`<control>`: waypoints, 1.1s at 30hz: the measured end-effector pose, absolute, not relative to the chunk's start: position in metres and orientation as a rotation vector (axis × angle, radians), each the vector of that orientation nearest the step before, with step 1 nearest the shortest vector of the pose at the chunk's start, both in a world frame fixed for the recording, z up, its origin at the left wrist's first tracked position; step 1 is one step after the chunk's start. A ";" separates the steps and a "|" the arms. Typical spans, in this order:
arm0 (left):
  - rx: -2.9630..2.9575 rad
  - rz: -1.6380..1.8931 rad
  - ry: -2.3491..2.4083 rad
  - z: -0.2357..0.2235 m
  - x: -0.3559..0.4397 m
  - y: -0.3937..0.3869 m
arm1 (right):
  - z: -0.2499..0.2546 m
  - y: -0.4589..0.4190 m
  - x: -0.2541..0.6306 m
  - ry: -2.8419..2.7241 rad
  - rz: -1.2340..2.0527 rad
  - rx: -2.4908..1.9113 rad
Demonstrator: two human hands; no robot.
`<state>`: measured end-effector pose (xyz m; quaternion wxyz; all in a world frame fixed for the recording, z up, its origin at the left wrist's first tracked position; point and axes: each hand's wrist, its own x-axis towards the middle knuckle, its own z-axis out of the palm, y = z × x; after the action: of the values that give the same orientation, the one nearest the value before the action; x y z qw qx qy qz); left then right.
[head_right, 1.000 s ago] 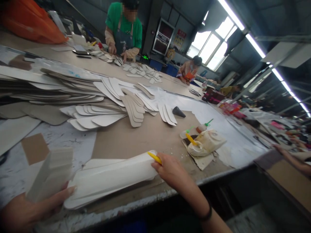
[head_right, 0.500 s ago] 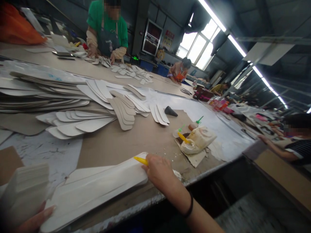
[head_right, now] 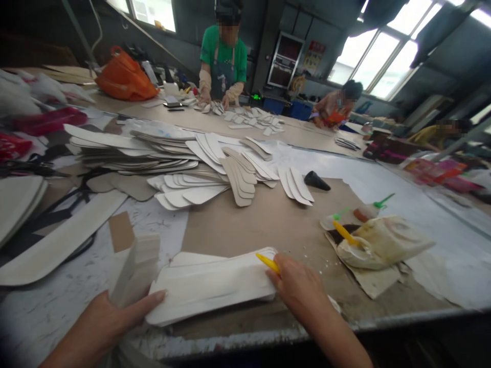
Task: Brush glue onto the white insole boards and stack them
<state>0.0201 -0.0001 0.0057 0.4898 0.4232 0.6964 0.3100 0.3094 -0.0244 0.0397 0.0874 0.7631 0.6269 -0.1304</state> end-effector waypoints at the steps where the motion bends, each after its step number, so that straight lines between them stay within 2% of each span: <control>1: 1.017 0.765 1.692 0.005 0.020 0.000 | 0.039 -0.025 0.310 1.873 -0.390 2.270; 18: 1.085 0.724 1.807 0.008 0.012 -0.004 | 0.030 -0.029 0.304 1.972 -0.458 2.189; 27: 1.006 0.766 1.614 0.001 0.010 -0.002 | 0.015 -0.030 0.316 2.075 -0.460 2.174; 33: 0.915 0.784 1.621 -0.002 0.010 -0.008 | 0.031 -0.030 0.304 1.934 -0.357 2.170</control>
<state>0.0096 -0.0082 -0.0016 0.5321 0.3835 0.6795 0.3287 0.3044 -0.0296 0.0314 0.1063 0.7367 0.6567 -0.1213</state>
